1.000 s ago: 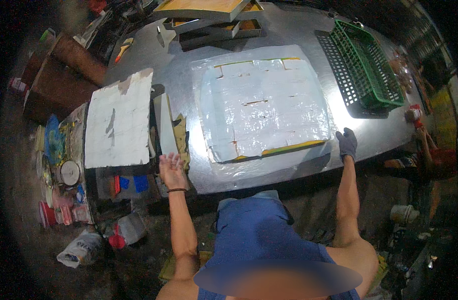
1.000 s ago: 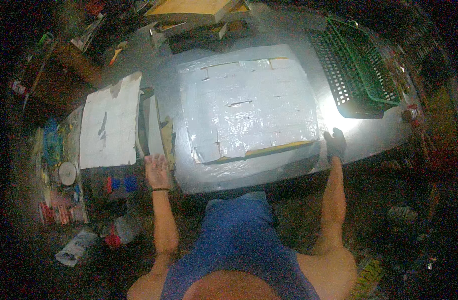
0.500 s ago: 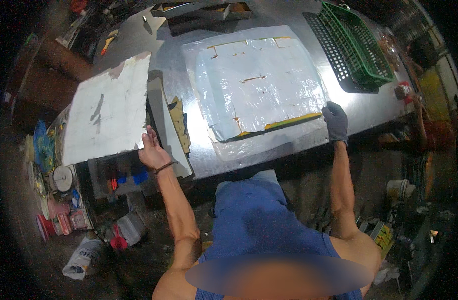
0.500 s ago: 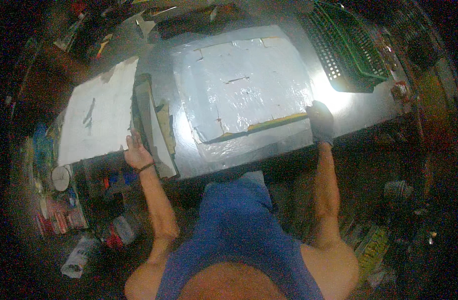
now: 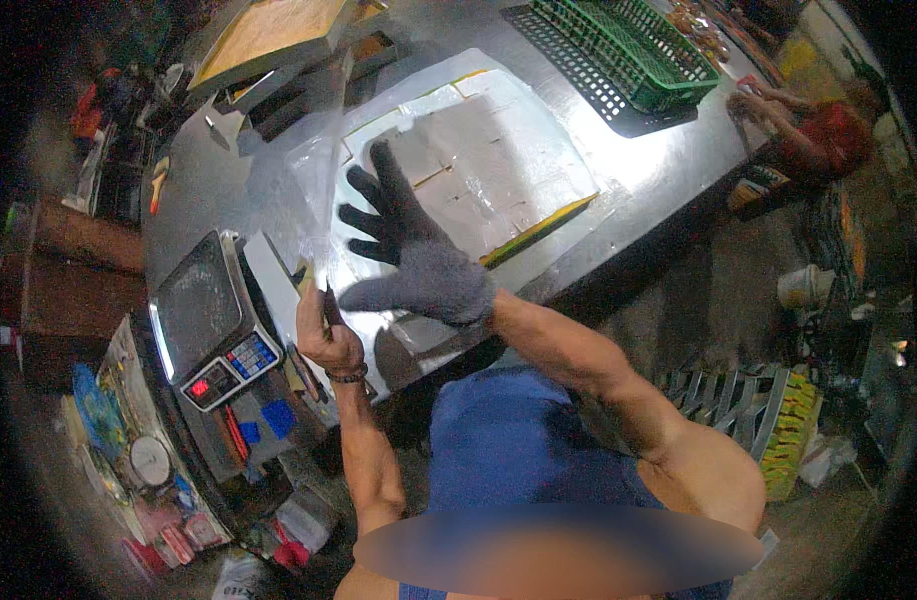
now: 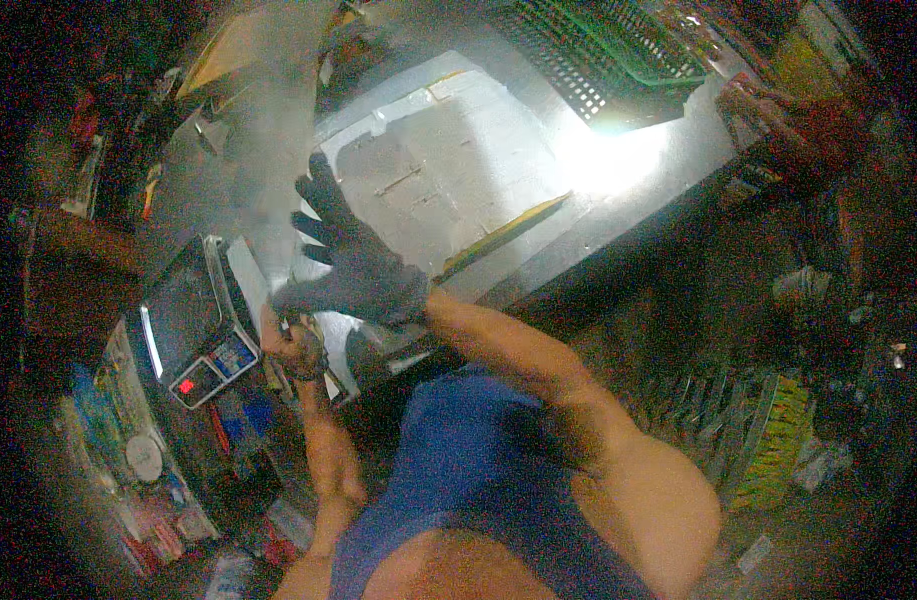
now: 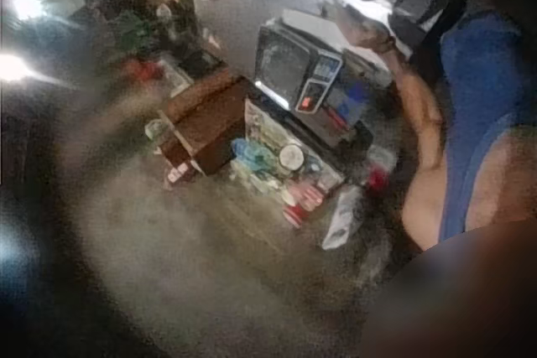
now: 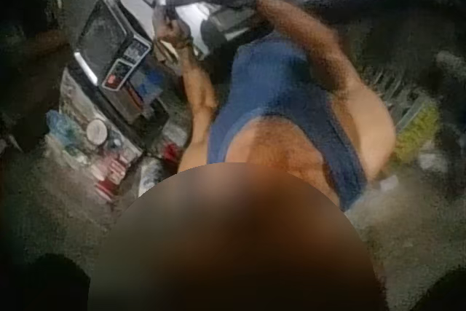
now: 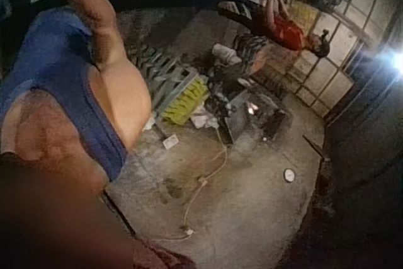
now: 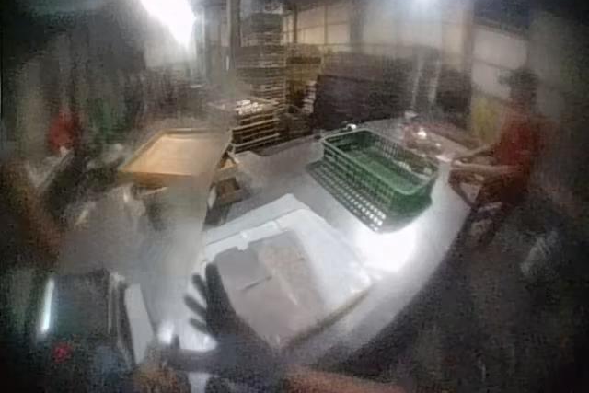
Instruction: The person places a large yellow sheet on a metal table, aligns a straightedge, and uses a knife to cut the sheet into strips. The person repeatedly repositions the straightedge and cuts along its edge, producing multiple narrow strips from the sheet.
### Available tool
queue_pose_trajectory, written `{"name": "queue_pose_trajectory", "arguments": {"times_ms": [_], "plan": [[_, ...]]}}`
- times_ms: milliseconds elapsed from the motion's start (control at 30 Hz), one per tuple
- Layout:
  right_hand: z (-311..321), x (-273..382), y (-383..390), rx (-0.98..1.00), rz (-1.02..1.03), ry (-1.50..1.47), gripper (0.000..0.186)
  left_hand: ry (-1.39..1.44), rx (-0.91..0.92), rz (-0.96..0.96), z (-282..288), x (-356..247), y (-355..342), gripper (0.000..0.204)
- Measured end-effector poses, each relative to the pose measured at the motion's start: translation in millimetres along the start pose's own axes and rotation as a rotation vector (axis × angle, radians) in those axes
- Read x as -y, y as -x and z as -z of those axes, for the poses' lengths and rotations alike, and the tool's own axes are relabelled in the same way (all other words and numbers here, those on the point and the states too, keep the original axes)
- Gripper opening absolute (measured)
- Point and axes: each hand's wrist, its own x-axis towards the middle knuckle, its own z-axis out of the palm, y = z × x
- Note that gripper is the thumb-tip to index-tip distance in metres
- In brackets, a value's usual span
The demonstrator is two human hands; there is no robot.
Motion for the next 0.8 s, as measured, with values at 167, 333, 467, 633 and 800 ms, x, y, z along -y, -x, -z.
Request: {"name": "queue_pose_trajectory", "arguments": {"times_ms": [167,333,467,633,800], "plan": [[55.7,-37.1,-5.8,-0.502,-0.187,0.026,0.048,-0.255,0.171,-0.341,-14.3,-10.4,-29.6,0.044],[129.0,-70.1,26.5,-0.703,-0.522,-0.273,0.027,-0.415,0.348,-0.405,-58.5,-3.0,2.9,0.050],[166.6,-101.4,53.9,-0.647,-0.509,-0.310,0.023,-0.357,0.445,-0.316,-86.8,11.6,35.3,0.053],[191.3,-152.1,82.0,-0.730,-0.591,-0.430,0.016,-0.333,0.552,-0.240,-93.9,23.6,53.0,0.053],[196.3,-145.0,89.3,-0.477,-0.953,-0.186,0.038,-0.349,0.567,-0.237,-92.8,30.5,59.4,0.050]]}}
